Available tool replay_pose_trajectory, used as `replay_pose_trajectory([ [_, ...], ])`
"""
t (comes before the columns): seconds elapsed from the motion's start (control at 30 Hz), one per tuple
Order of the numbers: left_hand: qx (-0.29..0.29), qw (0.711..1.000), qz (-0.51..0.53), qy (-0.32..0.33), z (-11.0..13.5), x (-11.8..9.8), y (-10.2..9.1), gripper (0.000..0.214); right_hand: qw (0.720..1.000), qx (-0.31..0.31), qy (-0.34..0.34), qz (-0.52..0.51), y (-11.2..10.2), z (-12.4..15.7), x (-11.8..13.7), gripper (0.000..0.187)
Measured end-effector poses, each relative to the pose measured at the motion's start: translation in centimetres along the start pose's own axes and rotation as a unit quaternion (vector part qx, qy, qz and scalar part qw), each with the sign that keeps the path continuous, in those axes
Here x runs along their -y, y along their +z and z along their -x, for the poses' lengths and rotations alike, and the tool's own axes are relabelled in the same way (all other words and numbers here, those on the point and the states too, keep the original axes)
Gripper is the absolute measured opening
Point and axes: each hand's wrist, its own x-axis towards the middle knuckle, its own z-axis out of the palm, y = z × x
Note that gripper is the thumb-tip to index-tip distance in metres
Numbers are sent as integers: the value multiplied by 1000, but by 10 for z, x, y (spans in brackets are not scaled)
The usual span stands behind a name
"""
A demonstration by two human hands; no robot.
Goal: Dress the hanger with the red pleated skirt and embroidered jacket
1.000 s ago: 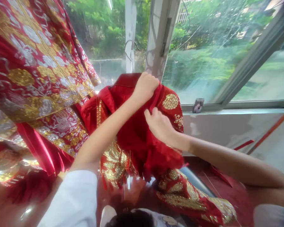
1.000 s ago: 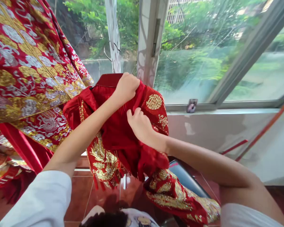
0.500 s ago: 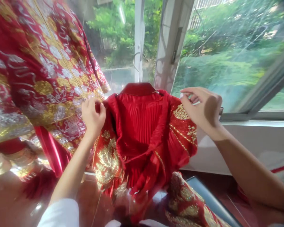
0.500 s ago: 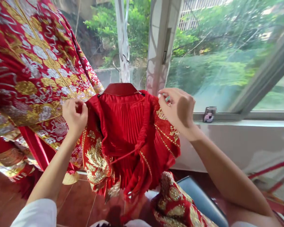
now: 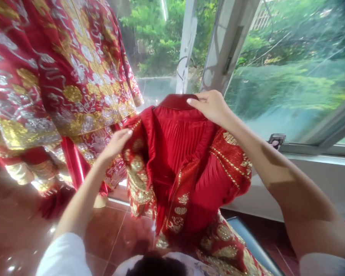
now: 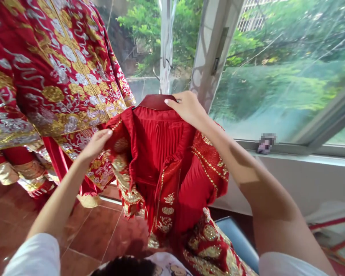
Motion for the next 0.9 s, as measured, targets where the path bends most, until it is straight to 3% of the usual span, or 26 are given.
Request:
replay_pose_trajectory([
  [0.13, 24, 999, -7, -42, -19, -43, -63, 47, 998, 2, -9, -69, 1, -4, -7, 30],
  [0.17, 35, 997, -28, -70, -22, -50, -71, 50, 997, 4, -7, -78, 2, -4, -7, 32],
  [0.23, 111, 983, -90, -119, -24, -58, -74, 54, 996, 9, 1, -83, 4, -2, -6, 34],
  [0.3, 187, 959, -171, -130, -16, -54, -62, 55, 997, 7, 5, -73, 5, 0, -5, 36],
  [0.37, 190, 948, -229, -117, -2, -44, -41, 56, 998, 3, 2, -59, 4, 1, -3, 37],
  [0.5, 24, 950, -302, -80, 25, -25, 1, 51, 999, 5, 4, -42, 2, 4, 0, 38],
  [0.6, -127, 930, -343, -26, 34, -18, 18, 40, 999, -2, 7, -34, 2, 6, 1, 37],
  [0.67, -196, 919, -341, -6, 37, -16, 25, 35, 999, -9, 13, -34, 4, 7, 1, 35],
  [0.73, -193, 917, -349, -13, 39, -13, 30, 34, 999, -21, 16, -36, 7, 7, -2, 36],
  [0.9, -82, 945, -308, -78, 44, -5, 26, 45, 998, -48, -4, -51, 12, 6, -14, 40],
])
